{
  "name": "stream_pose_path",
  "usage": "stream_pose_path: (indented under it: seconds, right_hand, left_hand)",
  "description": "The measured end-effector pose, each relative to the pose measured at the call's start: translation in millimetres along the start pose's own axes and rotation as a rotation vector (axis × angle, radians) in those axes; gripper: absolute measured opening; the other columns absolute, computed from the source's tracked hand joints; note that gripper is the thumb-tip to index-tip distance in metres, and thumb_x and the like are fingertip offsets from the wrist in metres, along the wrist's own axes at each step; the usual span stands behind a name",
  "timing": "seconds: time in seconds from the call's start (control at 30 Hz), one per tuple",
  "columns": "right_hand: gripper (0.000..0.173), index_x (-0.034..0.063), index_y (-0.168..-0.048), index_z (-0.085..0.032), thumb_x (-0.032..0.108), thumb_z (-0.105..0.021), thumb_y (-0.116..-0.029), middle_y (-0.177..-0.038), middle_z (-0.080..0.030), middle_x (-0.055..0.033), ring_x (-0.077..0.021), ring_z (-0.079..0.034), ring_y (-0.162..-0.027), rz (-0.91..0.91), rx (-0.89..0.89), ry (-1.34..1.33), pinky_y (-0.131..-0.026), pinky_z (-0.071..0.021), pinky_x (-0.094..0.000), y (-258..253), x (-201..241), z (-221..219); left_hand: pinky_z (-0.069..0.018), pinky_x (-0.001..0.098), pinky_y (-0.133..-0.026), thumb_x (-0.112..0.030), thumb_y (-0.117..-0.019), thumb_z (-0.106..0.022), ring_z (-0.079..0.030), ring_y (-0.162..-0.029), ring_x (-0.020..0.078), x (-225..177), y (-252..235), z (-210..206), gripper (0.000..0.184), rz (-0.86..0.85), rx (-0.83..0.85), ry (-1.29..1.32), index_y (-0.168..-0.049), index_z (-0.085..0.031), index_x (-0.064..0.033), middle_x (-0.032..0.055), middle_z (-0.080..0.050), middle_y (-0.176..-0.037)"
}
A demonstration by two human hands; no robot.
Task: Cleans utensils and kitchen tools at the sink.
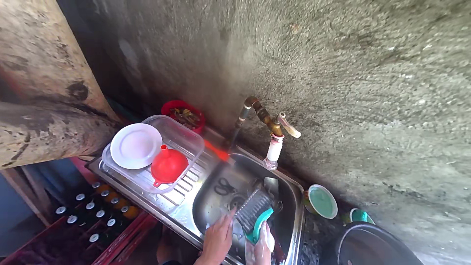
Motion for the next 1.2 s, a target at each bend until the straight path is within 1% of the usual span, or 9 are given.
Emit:
stream_pose_path:
  seconds: [0.1,0.3,0.47,0.63,0.8,0.87,0.93,1.03,1.2]
  right_hand:
    - [0.034,-0.0048,-0.137,-0.047,0.015,-0.037,-0.1105,-0.109,-0.063,-0.0091,-0.0063,-0.066,-0.096,-0.037,0.093,-0.035,-0.087,-0.0564,-0.0235,2,-3,1]
    - [0.014,-0.0083,-0.11,-0.062,-0.001,-0.061,-0.0976,-0.087,-0.067,-0.0102,-0.0081,-0.065,-0.075,0.015,0.073,0.325,-0.071,-0.0564,-0.0243,-14,4,13]
    - [0.027,-0.013,-0.101,-0.069,0.014,-0.066,-0.0987,-0.092,-0.067,-0.0305,-0.0419,-0.066,-0.091,0.324,-0.078,0.914,-0.087,-0.0499,-0.0586,-51,49,20]
    - [0.031,-0.0119,-0.116,-0.065,0.017,-0.058,-0.1052,-0.109,-0.065,-0.0291,-0.0339,-0.062,-0.1,0.211,-0.125,0.85,-0.091,-0.0484,-0.0501,-111,91,38]
    - [0.024,-0.0066,-0.113,-0.064,0.015,-0.056,-0.1052,-0.091,-0.065,-0.0123,-0.0138,-0.064,-0.077,0.102,0.042,0.536,-0.073,-0.0563,-0.0323,-102,79,35]
    - [0.023,-0.0054,-0.105,-0.067,0.015,-0.057,-0.1047,-0.084,-0.067,-0.0095,-0.0118,-0.065,-0.073,0.098,0.056,0.519,-0.071,-0.0563,-0.0304,-96,65,32]
    - [0.023,-0.0058,-0.102,-0.069,0.016,-0.062,-0.1024,-0.086,-0.068,-0.0125,-0.015,-0.065,-0.078,0.211,-0.113,0.594,-0.076,-0.0545,-0.0338,-95,63,33]
    - [0.029,-0.0158,-0.107,-0.069,0.012,-0.064,-0.0979,-0.103,-0.068,-0.034,-0.0444,-0.066,-0.1,0.602,-0.407,0.781,-0.095,-0.0476,-0.0581,-95,80,41]
    - [0.034,-0.0108,-0.122,-0.067,0.006,-0.065,-0.0932,-0.129,-0.065,-0.0305,-0.0456,-0.06,-0.125,0.818,0.116,1.091,-0.109,-0.0446,-0.0573,-81,69,7]
  left_hand:
    - [-0.0569,0.0543,-0.062,-0.005,-0.0964,-0.052,-0.07,-0.073,0.0373,1,-1,2,0.044,-0.114,-0.113,-0.102,-0.138,-0.066,-0.0106,0.0204,-0.07,-0.095]
    - [-0.0584,0.0504,-0.058,-0.001,-0.0863,-0.062,-0.072,-0.073,0.0351,-8,-5,8,0.044,-0.279,-0.187,-0.147,-0.127,-0.074,-0.0119,0.0179,-0.072,-0.091]
    - [-0.0466,0.0433,-0.109,-0.024,-0.1078,-0.042,-0.06,-0.126,0.0252,-6,-30,-4,0.044,0.069,0.324,0.493,-0.145,-0.055,-0.0067,0.0163,-0.059,-0.142]
    - [-0.0444,0.0433,-0.1,-0.025,-0.1121,-0.037,-0.057,-0.117,0.0308,18,-63,-35,0.047,0.601,0.333,0.831,-0.151,-0.042,0.0002,0.0246,-0.053,-0.141]
    - [-0.051,0.0377,-0.096,-0.037,-0.1117,-0.03,-0.065,-0.107,0.0205,-30,-65,-27,0.053,0.285,0.738,0.851,-0.142,-0.052,0.001,0.0149,-0.066,-0.123]
    - [-0.0539,0.0238,-0.068,-0.03,-0.1118,-0.034,-0.06,-0.07,0.0071,-49,-59,-29,0.034,0.249,0.77,0.958,-0.119,-0.056,-0.0039,-0.0012,-0.06,-0.084]
    - [-0.0407,0.0156,-0.047,-0.025,-0.1119,-0.036,-0.043,-0.05,0.001,-54,-57,-29,0.021,0.314,0.739,1.077,-0.107,-0.05,-0.0108,-0.008,-0.045,-0.067]
    - [-0.0303,0.0147,-0.042,-0.026,-0.1125,-0.035,-0.032,-0.045,0.0003,-49,-57,-19,0.022,0.357,0.669,1.025,-0.104,-0.05,-0.012,-0.0093,-0.037,-0.063]
    - [-0.0303,0.0172,-0.042,-0.035,-0.1132,-0.029,-0.033,-0.045,0.0024,-46,-61,-16,0.036,0.359,0.634,0.869,-0.096,-0.05,-0.0124,-0.0083,-0.035,-0.061]
Point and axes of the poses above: each hand's wrist, its own y-axis away from the middle knuckle, its own z-axis out of the back of the hand, x = y × z, the point moved 2 cm from there along -y, towards the middle knuckle
